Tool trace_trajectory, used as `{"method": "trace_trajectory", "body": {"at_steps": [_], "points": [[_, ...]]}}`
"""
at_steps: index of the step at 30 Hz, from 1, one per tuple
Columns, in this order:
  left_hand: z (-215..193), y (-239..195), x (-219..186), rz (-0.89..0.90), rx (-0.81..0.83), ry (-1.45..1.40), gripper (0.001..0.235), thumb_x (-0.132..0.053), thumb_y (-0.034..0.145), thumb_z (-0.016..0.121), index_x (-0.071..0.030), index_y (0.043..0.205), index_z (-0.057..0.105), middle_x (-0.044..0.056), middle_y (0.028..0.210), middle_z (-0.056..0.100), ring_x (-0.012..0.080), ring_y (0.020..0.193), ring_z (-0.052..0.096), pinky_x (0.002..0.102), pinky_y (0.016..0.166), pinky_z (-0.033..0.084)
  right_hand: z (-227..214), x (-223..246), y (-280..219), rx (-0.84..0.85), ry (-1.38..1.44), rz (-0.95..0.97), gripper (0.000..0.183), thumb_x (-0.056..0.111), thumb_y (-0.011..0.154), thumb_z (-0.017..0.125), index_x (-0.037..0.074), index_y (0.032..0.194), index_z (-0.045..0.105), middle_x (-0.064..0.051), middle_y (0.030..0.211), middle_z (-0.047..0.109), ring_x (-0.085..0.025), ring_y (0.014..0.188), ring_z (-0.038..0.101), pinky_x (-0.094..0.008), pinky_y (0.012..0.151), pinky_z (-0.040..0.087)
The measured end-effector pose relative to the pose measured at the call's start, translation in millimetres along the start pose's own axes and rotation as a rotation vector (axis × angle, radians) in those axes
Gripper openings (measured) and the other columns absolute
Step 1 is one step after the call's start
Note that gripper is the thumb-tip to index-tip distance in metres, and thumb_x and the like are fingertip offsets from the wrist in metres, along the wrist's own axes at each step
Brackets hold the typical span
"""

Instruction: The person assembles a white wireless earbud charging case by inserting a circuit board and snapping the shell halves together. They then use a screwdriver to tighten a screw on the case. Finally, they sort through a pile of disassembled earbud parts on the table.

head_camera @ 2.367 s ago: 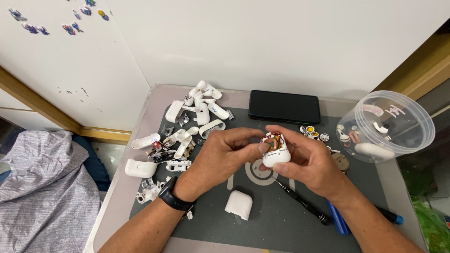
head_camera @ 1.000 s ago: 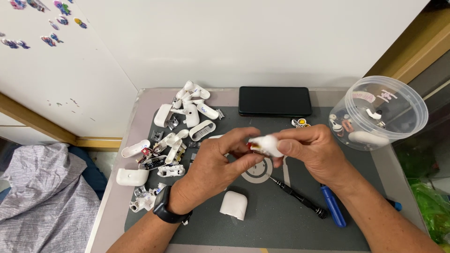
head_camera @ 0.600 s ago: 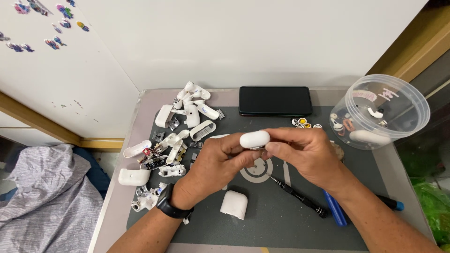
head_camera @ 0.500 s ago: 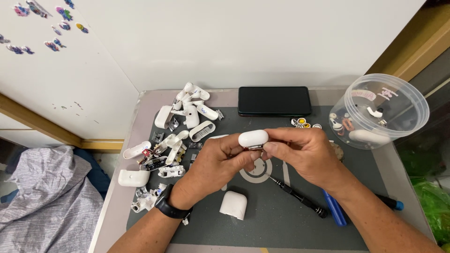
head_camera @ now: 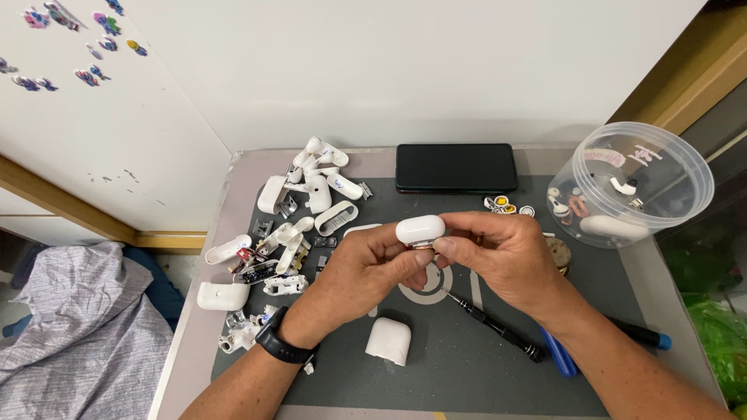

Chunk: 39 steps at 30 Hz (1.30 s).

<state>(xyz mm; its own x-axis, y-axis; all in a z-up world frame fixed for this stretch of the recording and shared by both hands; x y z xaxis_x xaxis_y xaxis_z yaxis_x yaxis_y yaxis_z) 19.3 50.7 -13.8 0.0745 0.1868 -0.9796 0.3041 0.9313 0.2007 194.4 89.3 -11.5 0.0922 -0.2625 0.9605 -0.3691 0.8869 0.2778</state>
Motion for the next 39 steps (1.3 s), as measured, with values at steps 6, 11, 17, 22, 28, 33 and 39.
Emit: {"method": "trace_trajectory", "body": {"at_steps": [6,11,17,22,28,33,39], "points": [[2,-1,-7,0.027,-0.007,0.001,0.026,-0.015,0.101,0.064,0.005,0.117,0.069,0.017,0.077,0.077,0.0162,0.073,0.074,0.034,0.068,0.066,4,10,2,0.005,0.072,0.011,0.043,-0.003,0.081,0.078,-0.010,0.123,0.070,-0.023,0.082,0.080,-0.022,0.076,0.077,-0.036,0.072,0.066],[0,0,-9,-0.005,-0.013,0.016,0.027,-0.021,0.104,0.061,0.003,0.107,0.072,0.016,0.073,0.076,0.0146,0.070,0.072,0.032,0.065,0.065,5,1,2,0.016,-0.016,0.062,0.043,-0.001,0.080,0.080,-0.009,0.122,0.072,-0.023,0.089,0.081,-0.020,0.079,0.074,-0.037,0.073,0.065],[-1,2,-17,-0.008,-0.040,0.081,0.028,-0.024,0.101,0.064,0.003,0.108,0.072,0.016,0.075,0.077,0.0169,0.070,0.074,0.033,0.066,0.065,8,1,2,0.002,0.026,0.112,0.041,0.000,0.082,0.079,-0.009,0.122,0.073,-0.020,0.094,0.081,-0.018,0.084,0.071,-0.036,0.077,0.064],[-5,3,-22,-0.002,-0.171,0.131,0.029,-0.016,0.094,0.073,0.004,0.115,0.071,0.017,0.082,0.079,0.0179,0.077,0.074,0.037,0.069,0.065,6,-5,2,0.041,0.070,0.139,0.040,-0.006,0.081,0.075,-0.010,0.121,0.071,-0.023,0.095,0.080,-0.026,0.081,0.075,-0.041,0.075,0.066],[-11,-3,-30,0.044,-0.060,0.463,0.011,-0.024,0.098,0.067,-0.013,0.097,0.068,-0.005,0.068,0.067,0.0044,0.057,0.058,0.020,0.050,0.046,15,-1,-3,0.066,-0.103,0.233,0.036,-0.003,0.089,0.067,-0.003,0.125,0.069,-0.012,0.109,0.076,-0.019,0.091,0.073,-0.031,0.090,0.066],[-9,-3,-33,-0.072,0.008,0.411,0.010,-0.018,0.092,0.071,-0.013,0.084,0.068,-0.008,0.060,0.054,0.0032,0.053,0.043,0.022,0.048,0.034,17,10,-6,0.155,-0.120,0.120,0.066,-0.011,0.086,0.065,-0.003,0.150,0.048,-0.018,0.099,0.070,-0.022,0.086,0.069,-0.032,0.085,0.064],[-12,-5,-26,-0.042,0.138,0.761,0.017,-0.027,0.090,0.073,-0.012,0.086,0.067,-0.002,0.064,0.060,0.0114,0.055,0.049,0.031,0.051,0.035,18,4,-4,0.201,-0.321,0.209,0.040,-0.006,0.075,0.080,0.002,0.114,0.071,-0.006,0.096,0.075,-0.012,0.083,0.070,-0.022,0.079,0.060]]}}
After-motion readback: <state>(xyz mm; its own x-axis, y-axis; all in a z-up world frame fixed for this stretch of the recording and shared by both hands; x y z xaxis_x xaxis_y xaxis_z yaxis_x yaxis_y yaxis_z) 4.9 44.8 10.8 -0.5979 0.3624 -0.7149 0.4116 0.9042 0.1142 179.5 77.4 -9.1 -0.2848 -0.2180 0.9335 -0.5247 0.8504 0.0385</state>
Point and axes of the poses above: each hand's wrist, its own y-axis towards the middle knuckle, its own z-axis out of the palm, x = y × z, the point moved 5 cm from there along y, towards the middle knuckle
